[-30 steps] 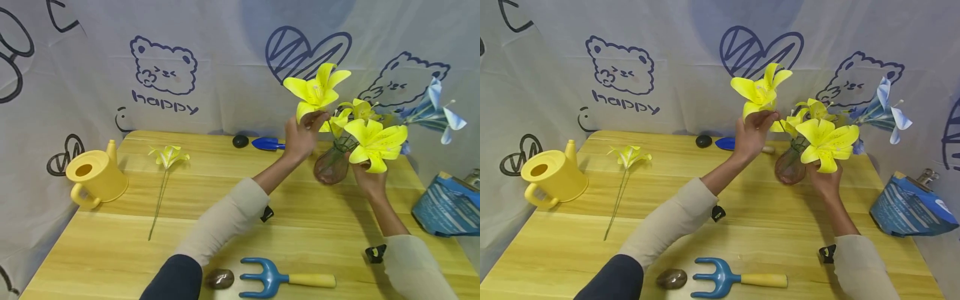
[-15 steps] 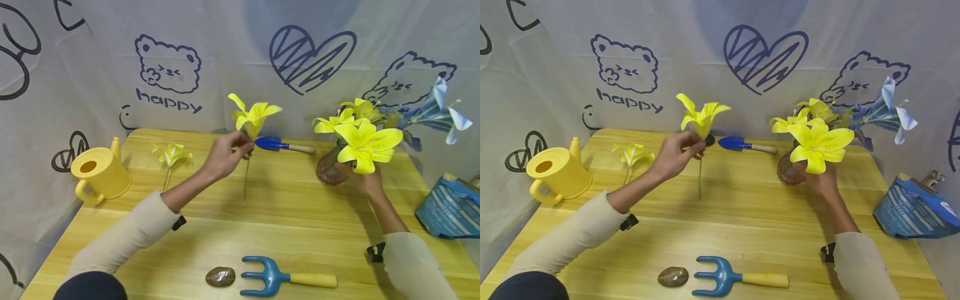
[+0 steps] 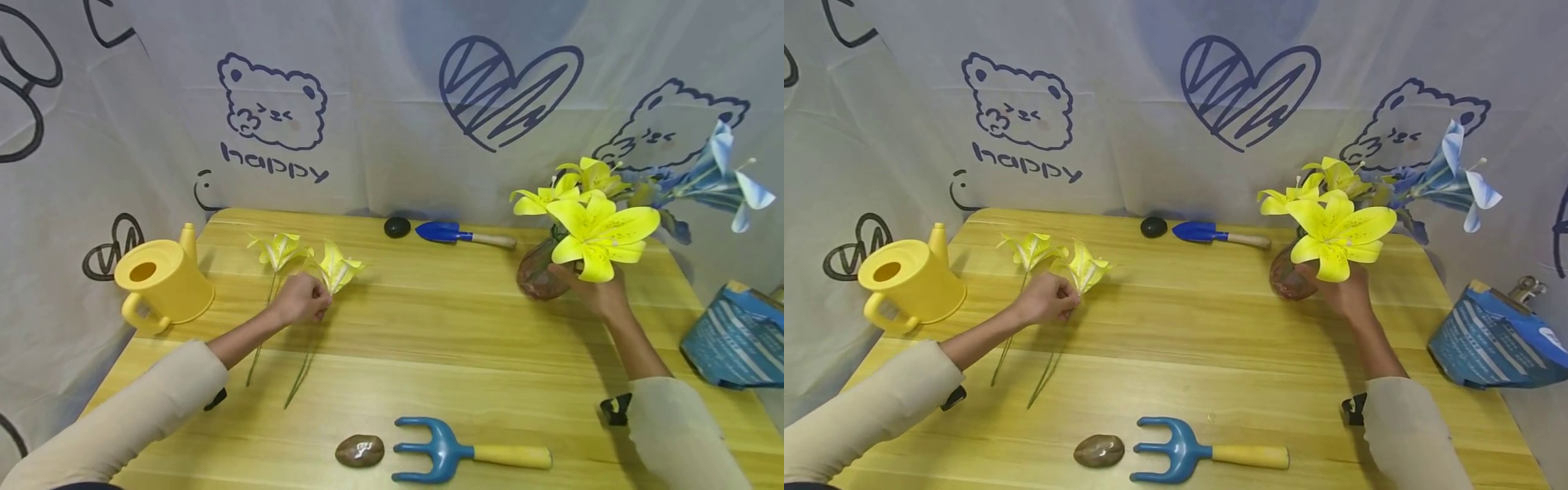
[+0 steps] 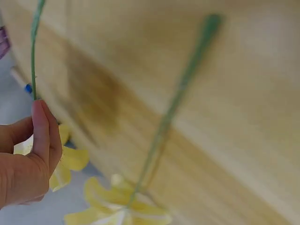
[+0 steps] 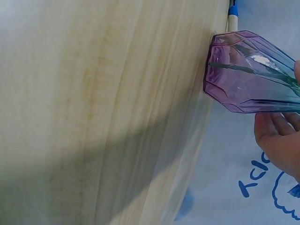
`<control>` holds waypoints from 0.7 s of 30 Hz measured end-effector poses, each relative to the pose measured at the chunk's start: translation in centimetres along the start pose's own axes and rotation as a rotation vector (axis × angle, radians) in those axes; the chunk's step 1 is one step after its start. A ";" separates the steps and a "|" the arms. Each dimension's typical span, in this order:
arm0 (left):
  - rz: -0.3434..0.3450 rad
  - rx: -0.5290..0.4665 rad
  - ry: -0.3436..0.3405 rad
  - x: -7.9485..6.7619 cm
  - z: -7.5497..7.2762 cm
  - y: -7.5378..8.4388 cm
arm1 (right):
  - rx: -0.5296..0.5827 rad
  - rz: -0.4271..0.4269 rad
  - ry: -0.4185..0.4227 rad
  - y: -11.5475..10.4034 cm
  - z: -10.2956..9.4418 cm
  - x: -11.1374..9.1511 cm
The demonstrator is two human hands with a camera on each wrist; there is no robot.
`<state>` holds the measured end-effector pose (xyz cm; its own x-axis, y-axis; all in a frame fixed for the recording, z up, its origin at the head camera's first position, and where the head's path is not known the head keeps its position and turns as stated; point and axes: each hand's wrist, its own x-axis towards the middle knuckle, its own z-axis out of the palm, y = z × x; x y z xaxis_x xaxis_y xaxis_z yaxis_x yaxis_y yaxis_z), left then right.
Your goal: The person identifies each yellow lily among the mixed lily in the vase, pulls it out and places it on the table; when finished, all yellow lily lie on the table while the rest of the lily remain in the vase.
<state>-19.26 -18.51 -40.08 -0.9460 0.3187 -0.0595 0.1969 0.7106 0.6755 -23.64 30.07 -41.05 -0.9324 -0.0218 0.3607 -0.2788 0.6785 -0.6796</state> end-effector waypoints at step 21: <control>0.074 0.189 0.172 0.7 -1.7 3.1 | 0.038 0.004 -0.003 0.1 0.0 0.0</control>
<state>-19.71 -17.17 -36.83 -0.9538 0.2744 0.1220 0.2968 0.7989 0.5232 -23.73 30.15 -41.14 -0.9343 -0.0214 0.3558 -0.2833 0.6505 -0.7047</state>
